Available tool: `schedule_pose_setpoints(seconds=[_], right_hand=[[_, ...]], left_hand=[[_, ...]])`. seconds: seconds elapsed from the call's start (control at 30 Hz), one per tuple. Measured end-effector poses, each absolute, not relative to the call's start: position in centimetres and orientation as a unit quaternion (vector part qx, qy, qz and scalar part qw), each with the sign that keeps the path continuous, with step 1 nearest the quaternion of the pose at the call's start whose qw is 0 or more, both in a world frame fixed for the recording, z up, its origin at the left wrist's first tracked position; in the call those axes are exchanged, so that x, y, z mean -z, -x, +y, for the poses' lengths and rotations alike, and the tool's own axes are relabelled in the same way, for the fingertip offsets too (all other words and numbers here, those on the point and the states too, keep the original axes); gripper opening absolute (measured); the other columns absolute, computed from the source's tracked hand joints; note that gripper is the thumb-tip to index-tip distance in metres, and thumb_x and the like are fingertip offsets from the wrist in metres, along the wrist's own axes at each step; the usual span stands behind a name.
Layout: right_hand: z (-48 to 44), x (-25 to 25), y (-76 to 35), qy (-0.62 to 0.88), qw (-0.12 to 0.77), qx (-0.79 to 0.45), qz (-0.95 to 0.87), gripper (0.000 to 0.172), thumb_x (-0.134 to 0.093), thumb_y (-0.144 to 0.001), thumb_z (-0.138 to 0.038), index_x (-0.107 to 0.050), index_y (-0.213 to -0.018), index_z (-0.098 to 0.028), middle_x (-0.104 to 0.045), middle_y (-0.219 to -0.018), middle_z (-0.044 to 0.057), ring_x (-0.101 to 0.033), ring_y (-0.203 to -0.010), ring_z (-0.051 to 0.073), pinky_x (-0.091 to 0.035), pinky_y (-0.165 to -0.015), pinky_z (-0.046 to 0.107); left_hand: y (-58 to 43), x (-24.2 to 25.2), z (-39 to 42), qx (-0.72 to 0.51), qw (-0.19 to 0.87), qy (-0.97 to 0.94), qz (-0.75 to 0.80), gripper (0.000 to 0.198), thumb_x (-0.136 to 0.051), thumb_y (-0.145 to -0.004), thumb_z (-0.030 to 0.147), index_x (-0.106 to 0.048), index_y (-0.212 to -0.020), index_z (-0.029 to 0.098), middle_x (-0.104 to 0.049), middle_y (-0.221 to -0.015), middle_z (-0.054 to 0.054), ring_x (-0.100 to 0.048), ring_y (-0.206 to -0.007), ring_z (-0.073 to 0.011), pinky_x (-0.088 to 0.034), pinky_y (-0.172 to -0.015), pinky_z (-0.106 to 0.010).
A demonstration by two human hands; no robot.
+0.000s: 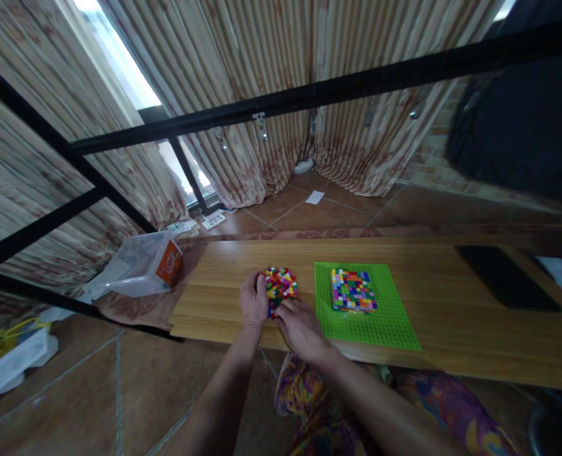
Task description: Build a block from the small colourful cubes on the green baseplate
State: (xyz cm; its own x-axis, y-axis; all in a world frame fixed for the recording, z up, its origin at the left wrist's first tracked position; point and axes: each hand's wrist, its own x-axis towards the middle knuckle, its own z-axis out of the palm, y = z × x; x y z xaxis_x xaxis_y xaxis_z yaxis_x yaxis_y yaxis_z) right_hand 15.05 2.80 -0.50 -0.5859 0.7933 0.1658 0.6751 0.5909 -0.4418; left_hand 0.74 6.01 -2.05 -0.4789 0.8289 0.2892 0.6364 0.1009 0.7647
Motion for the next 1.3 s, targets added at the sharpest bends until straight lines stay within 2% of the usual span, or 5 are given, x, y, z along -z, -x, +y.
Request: schedule_pose_setpoints(seconds=[0.23, 0.43, 0.67, 0.9, 1.3], right_hand=[[2.4, 0.0, -15.3, 0.408, 0.187, -0.184, -0.874, 0.012, -0.051, -0.091, -0.019, -0.062, -0.090, -0.018, -0.065, -0.092, 0.007, -0.058, -0.090, 0.022, -0.045, -0.080, 0.033], [2.4, -1.9, -17.0, 0.375, 0.344, -0.280, -0.814, 0.017, -0.046, -0.095, -0.021, -0.062, -0.093, -0.020, -0.066, -0.090, 0.005, -0.062, -0.084, 0.017, -0.047, -0.076, 0.027], [6.8, -4.5, -24.3, 0.481, 0.523, -0.208, -0.672, 0.023, -0.048, -0.091, -0.025, -0.070, -0.098, -0.024, -0.069, -0.096, 0.005, -0.064, -0.090, 0.019, -0.049, -0.082, 0.032], [9.7, -3.9, -28.9, 0.558, 0.442, -0.157, -0.684, 0.026, -0.048, -0.088, -0.022, -0.073, -0.092, -0.019, -0.070, -0.093, 0.008, -0.062, -0.090, 0.022, -0.047, -0.084, 0.037], [11.1, -2.6, -27.5, 0.555, 0.360, -0.178, -0.728, 0.036, -0.050, -0.084, -0.010, -0.066, -0.113, -0.022, -0.070, -0.092, 0.004, -0.060, -0.093, 0.019, -0.045, -0.088, 0.034]], left_hand=[[-0.7, 2.0, 6.0, -0.452, 0.116, -0.496, 0.732, 0.040, -0.039, -0.090, 0.042, -0.066, -0.104, 0.016, -0.070, -0.102, -0.011, -0.063, -0.099, -0.0231, -0.048, -0.090, -0.037], [-0.5, 2.0, 6.1, -0.453, 0.113, -0.501, 0.729, 0.039, -0.038, -0.090, 0.041, -0.066, -0.104, 0.017, -0.070, -0.103, -0.010, -0.063, -0.099, -0.0227, -0.048, -0.091, -0.037], [-0.3, 2.6, 6.4, -0.470, 0.102, -0.500, 0.720, 0.038, -0.041, -0.088, 0.041, -0.067, -0.101, 0.017, -0.070, -0.102, -0.011, -0.063, -0.099, -0.0241, -0.048, -0.091, -0.038], [-0.3, 2.5, 6.4, -0.466, 0.103, -0.501, 0.722, 0.037, -0.042, -0.087, 0.042, -0.067, -0.100, 0.017, -0.071, -0.101, -0.010, -0.064, -0.096, -0.0234, -0.049, -0.089, -0.036], [-0.5, 2.1, 6.3, -0.470, 0.117, -0.491, 0.724, 0.036, -0.043, -0.086, 0.041, -0.067, -0.099, 0.017, -0.071, -0.102, -0.010, -0.064, -0.097, -0.0231, -0.049, -0.090, -0.036]])
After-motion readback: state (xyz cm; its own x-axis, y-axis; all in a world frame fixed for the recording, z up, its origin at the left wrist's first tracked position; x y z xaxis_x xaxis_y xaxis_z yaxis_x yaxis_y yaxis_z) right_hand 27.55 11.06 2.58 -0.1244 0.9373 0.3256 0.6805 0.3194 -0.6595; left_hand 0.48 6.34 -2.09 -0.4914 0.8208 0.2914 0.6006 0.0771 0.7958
